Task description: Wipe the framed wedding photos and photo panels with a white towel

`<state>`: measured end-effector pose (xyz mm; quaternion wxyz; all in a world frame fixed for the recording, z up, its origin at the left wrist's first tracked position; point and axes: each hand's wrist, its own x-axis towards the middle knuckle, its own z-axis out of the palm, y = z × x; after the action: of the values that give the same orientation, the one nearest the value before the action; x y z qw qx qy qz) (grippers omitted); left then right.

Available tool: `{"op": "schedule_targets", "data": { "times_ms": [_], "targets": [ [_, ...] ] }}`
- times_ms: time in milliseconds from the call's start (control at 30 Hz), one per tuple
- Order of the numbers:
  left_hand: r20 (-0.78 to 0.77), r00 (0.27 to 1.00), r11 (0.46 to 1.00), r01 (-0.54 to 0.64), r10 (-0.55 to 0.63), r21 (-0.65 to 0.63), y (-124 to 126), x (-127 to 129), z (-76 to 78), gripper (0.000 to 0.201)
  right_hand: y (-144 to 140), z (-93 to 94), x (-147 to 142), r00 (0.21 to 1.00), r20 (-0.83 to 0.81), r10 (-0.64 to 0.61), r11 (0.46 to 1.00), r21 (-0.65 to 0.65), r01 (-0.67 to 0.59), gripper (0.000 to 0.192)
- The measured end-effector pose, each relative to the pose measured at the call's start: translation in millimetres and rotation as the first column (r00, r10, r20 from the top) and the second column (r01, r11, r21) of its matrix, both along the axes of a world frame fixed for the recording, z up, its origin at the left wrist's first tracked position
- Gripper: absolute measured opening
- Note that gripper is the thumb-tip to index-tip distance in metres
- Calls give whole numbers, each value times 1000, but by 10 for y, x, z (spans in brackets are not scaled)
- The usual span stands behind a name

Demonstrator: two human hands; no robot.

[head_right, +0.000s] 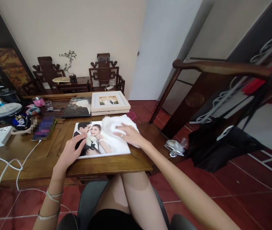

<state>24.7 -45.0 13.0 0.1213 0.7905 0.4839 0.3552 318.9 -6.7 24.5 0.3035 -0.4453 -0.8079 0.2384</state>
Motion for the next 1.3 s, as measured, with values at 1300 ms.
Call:
{"op": "schedule_targets", "data": {
  "times_ms": [1300],
  "targets": [
    [-57,998,1000,-14,15,13,106,-48,-110,38,-833,227,-155,944,52,325,941,-121,-317,36]
  ]
}}
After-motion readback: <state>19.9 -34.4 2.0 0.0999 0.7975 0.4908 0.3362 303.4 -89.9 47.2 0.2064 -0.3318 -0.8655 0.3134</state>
